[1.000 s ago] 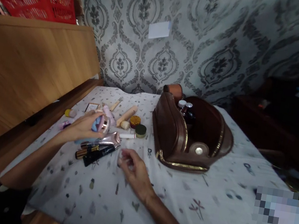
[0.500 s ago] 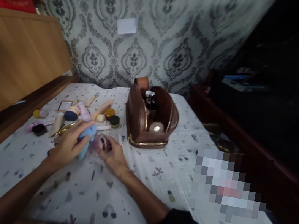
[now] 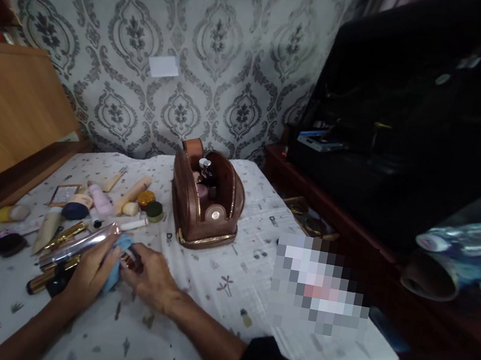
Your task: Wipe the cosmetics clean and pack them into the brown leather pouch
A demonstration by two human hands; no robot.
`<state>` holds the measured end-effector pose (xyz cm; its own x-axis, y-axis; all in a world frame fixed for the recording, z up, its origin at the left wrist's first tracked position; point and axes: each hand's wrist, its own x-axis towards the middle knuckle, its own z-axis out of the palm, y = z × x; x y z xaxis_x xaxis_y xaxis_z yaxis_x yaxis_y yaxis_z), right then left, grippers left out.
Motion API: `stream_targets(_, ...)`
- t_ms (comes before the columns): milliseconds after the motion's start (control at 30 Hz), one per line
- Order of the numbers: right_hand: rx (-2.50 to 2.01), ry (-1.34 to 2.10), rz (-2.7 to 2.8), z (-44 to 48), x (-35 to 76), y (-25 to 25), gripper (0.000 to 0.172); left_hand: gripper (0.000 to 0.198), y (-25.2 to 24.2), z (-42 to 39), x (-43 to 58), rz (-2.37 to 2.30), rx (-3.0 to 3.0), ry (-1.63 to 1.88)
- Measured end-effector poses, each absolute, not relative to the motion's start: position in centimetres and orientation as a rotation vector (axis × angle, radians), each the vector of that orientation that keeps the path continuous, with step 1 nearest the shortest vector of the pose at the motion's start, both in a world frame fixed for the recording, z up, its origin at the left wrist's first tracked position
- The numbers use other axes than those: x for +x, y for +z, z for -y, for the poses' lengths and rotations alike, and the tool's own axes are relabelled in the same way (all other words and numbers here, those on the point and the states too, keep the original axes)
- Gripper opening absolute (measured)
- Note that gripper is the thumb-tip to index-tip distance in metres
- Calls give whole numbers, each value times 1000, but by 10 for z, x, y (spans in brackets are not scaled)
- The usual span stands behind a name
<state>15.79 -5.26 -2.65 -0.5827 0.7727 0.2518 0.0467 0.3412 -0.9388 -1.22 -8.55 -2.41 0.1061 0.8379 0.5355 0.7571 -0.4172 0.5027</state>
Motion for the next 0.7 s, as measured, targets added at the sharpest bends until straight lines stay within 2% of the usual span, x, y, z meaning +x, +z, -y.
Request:
stream_targets(267,-624,1605,1643,45,162,-28,20,47,-35,81,-16,-1741,1784,1301)
stream_targets(500,-517,1862,1324,38,160,-39,48,49,-41,76,-20,-1831,1475,1333)
stream_targets(700,-455,1956,992,41,154,-37,50,54,-43,72,-19,-1743,1453,1401)
